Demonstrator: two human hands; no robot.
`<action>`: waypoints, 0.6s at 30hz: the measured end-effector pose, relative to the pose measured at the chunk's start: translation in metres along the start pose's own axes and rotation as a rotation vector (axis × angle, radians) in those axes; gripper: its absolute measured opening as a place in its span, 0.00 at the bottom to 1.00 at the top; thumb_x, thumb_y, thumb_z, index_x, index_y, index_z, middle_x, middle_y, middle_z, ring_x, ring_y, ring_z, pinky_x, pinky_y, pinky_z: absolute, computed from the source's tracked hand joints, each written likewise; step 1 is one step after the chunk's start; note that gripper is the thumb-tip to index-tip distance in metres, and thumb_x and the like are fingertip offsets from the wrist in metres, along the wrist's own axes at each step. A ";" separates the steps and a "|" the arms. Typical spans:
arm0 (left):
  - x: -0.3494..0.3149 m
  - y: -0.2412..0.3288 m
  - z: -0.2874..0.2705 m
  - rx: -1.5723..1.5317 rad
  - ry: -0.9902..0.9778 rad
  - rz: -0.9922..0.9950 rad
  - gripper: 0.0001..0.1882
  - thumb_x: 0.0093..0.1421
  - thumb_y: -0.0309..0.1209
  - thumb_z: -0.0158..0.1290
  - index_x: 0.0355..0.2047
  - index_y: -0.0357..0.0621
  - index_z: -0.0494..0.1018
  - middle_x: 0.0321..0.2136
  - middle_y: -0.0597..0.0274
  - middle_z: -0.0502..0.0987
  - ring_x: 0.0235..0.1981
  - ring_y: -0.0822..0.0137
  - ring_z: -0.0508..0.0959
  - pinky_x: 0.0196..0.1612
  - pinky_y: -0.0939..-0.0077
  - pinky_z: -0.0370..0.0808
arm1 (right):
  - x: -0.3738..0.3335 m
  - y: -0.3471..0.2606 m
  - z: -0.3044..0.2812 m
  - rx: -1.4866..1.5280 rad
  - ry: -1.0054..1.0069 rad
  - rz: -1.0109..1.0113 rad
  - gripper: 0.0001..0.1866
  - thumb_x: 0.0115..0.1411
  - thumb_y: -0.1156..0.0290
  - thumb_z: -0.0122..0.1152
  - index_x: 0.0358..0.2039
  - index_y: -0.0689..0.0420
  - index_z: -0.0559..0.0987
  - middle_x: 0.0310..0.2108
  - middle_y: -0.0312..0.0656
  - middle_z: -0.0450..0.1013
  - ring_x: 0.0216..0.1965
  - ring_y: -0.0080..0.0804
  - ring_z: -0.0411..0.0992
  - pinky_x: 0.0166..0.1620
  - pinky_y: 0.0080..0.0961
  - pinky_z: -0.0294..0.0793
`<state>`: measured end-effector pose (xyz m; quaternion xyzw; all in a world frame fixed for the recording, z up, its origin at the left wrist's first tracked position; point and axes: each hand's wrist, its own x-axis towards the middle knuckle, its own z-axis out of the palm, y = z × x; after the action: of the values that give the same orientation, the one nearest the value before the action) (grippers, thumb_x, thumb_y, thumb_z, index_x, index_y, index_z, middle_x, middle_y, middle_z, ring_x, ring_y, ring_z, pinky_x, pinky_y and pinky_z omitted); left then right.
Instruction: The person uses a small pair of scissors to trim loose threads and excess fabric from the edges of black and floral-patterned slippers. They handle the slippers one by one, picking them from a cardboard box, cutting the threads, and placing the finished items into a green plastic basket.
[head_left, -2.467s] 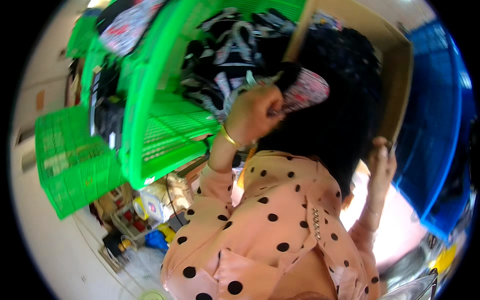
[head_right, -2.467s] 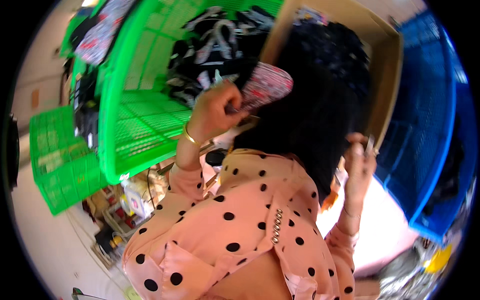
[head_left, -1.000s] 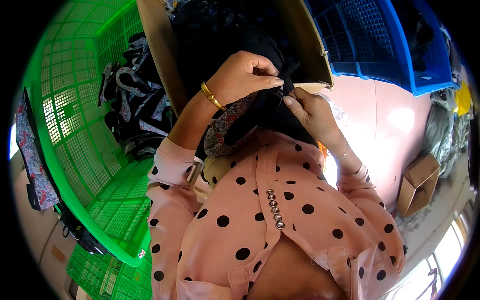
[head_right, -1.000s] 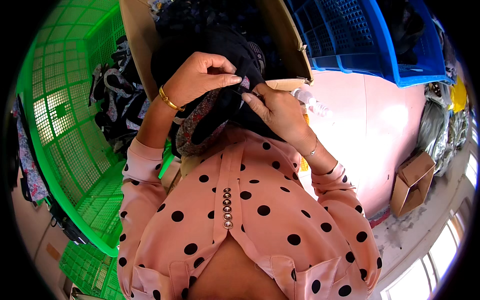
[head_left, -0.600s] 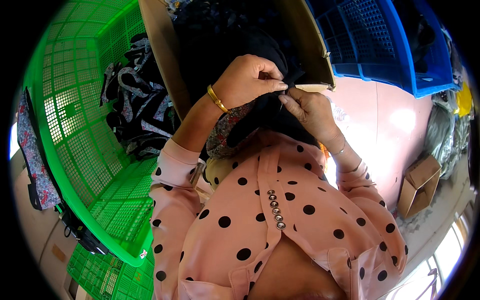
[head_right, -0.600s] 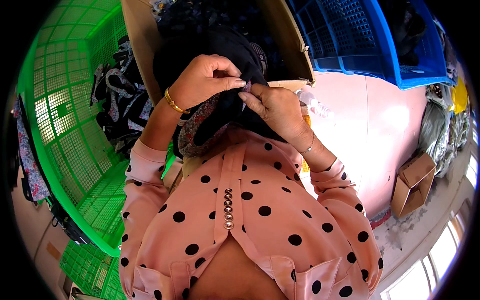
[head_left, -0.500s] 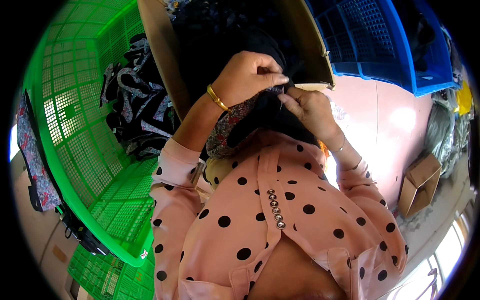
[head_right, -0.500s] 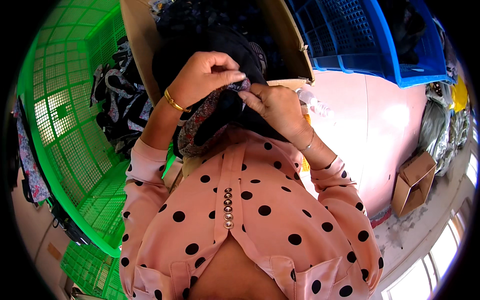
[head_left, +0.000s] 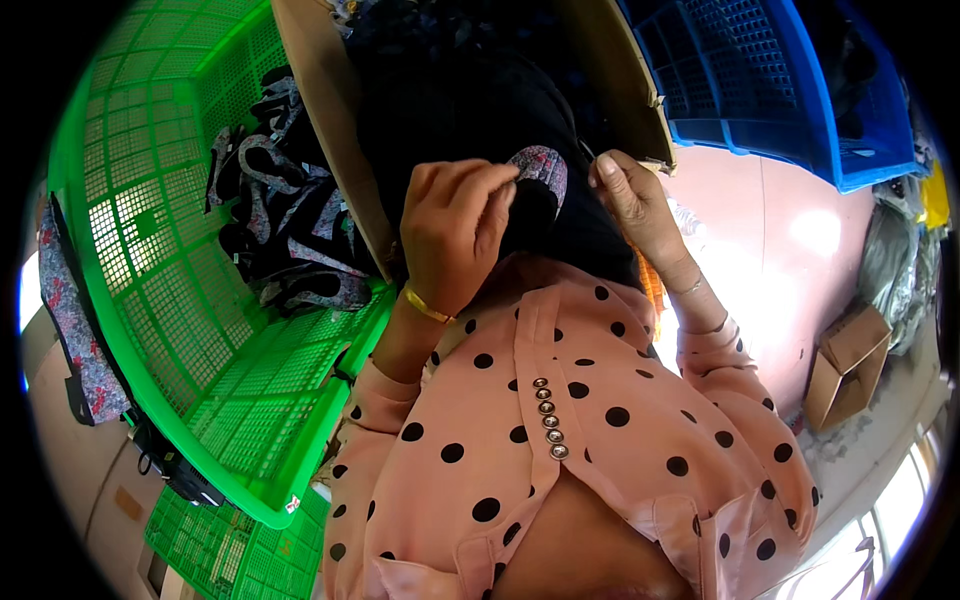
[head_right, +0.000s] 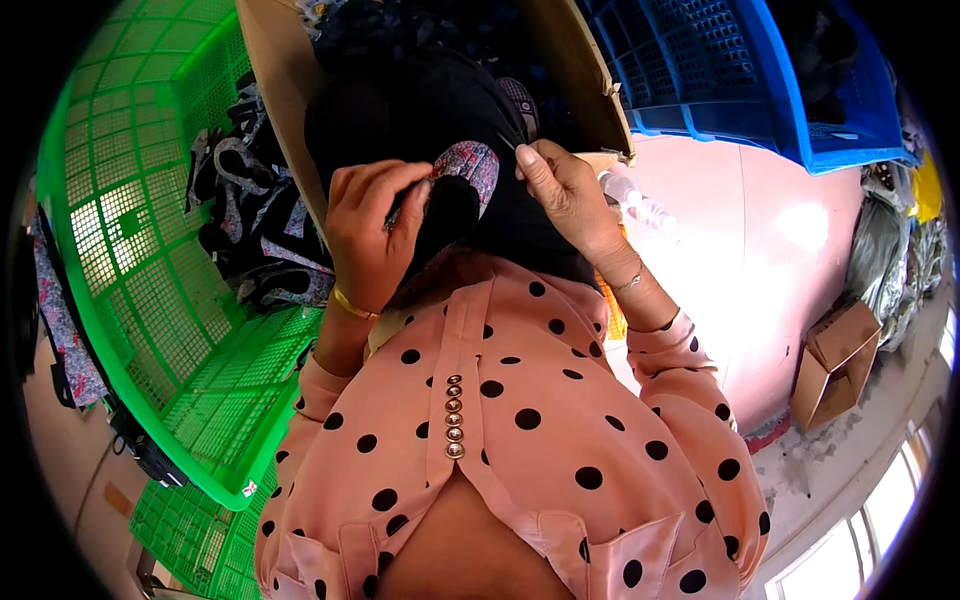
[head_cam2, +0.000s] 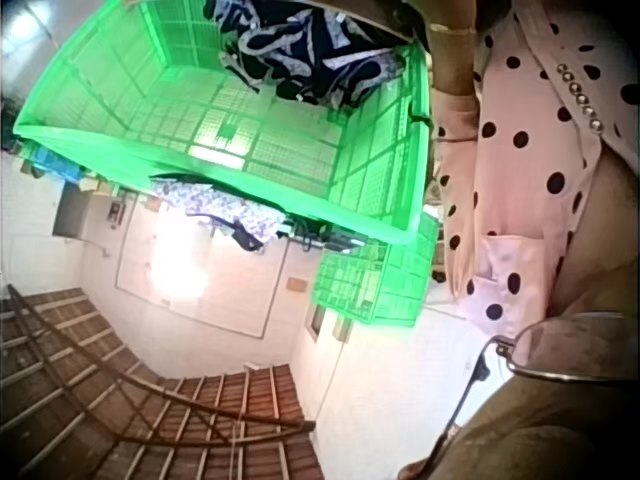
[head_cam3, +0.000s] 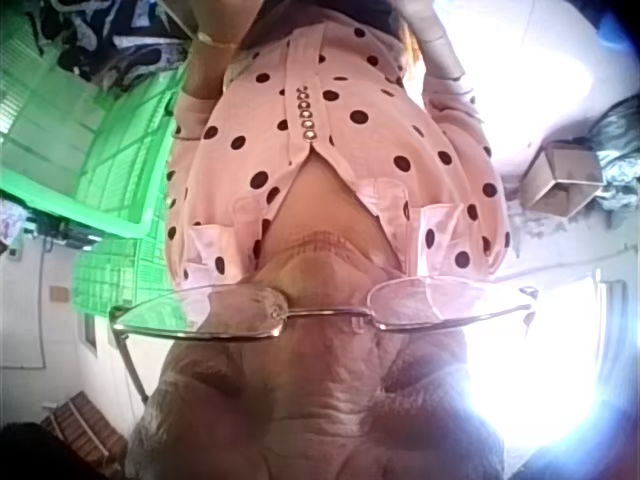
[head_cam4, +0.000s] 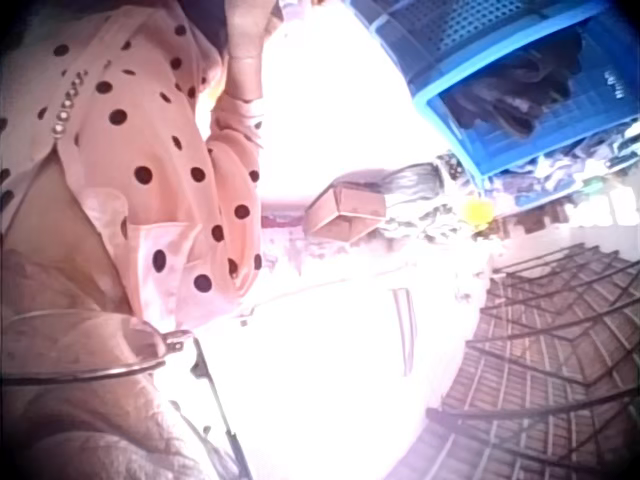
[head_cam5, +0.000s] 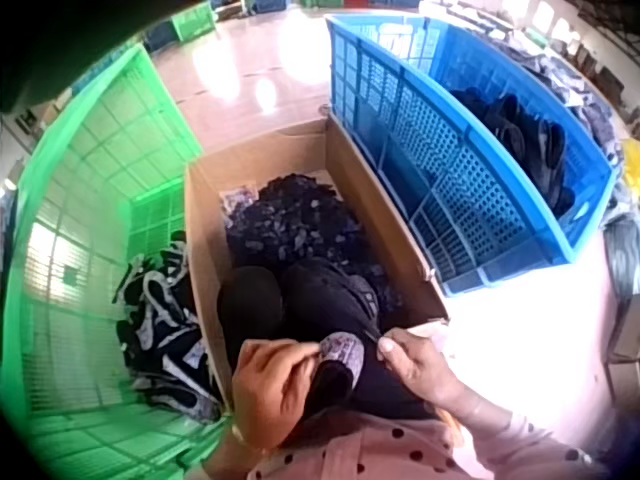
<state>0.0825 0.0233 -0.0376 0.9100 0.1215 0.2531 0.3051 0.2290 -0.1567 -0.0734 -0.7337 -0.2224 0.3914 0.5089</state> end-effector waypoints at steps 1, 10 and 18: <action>0.003 -0.003 0.004 -0.013 0.008 -0.025 0.10 0.55 0.22 0.58 0.38 0.42 0.79 0.34 0.59 0.79 0.35 0.59 0.75 0.38 0.69 0.73 | 0.001 -0.001 0.000 -0.051 -0.009 -0.029 0.25 0.69 0.48 0.46 0.28 0.58 0.73 0.18 0.30 0.62 0.22 0.17 0.60 0.27 0.14 0.60; 0.040 -0.043 0.024 -0.111 -0.421 0.182 0.11 0.53 0.25 0.59 0.37 0.49 0.81 0.32 0.66 0.80 0.36 0.62 0.74 0.40 0.71 0.73 | 0.001 -0.006 0.023 0.268 -0.042 0.061 0.23 0.70 0.51 0.44 0.28 0.57 0.71 0.18 0.28 0.58 0.20 0.16 0.55 0.25 0.13 0.55; 0.043 -0.045 0.024 -0.125 -0.327 0.276 0.04 0.51 0.26 0.61 0.29 0.45 0.80 0.29 0.67 0.80 0.37 0.63 0.75 0.40 0.70 0.73 | 0.004 0.004 0.031 0.232 -0.038 0.040 0.22 0.72 0.51 0.39 0.29 0.55 0.69 0.18 0.29 0.57 0.20 0.17 0.53 0.25 0.14 0.53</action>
<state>0.1286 0.0631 -0.0654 0.9263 -0.0710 0.1486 0.3389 0.2063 -0.1379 -0.0843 -0.6664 -0.1707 0.4385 0.5783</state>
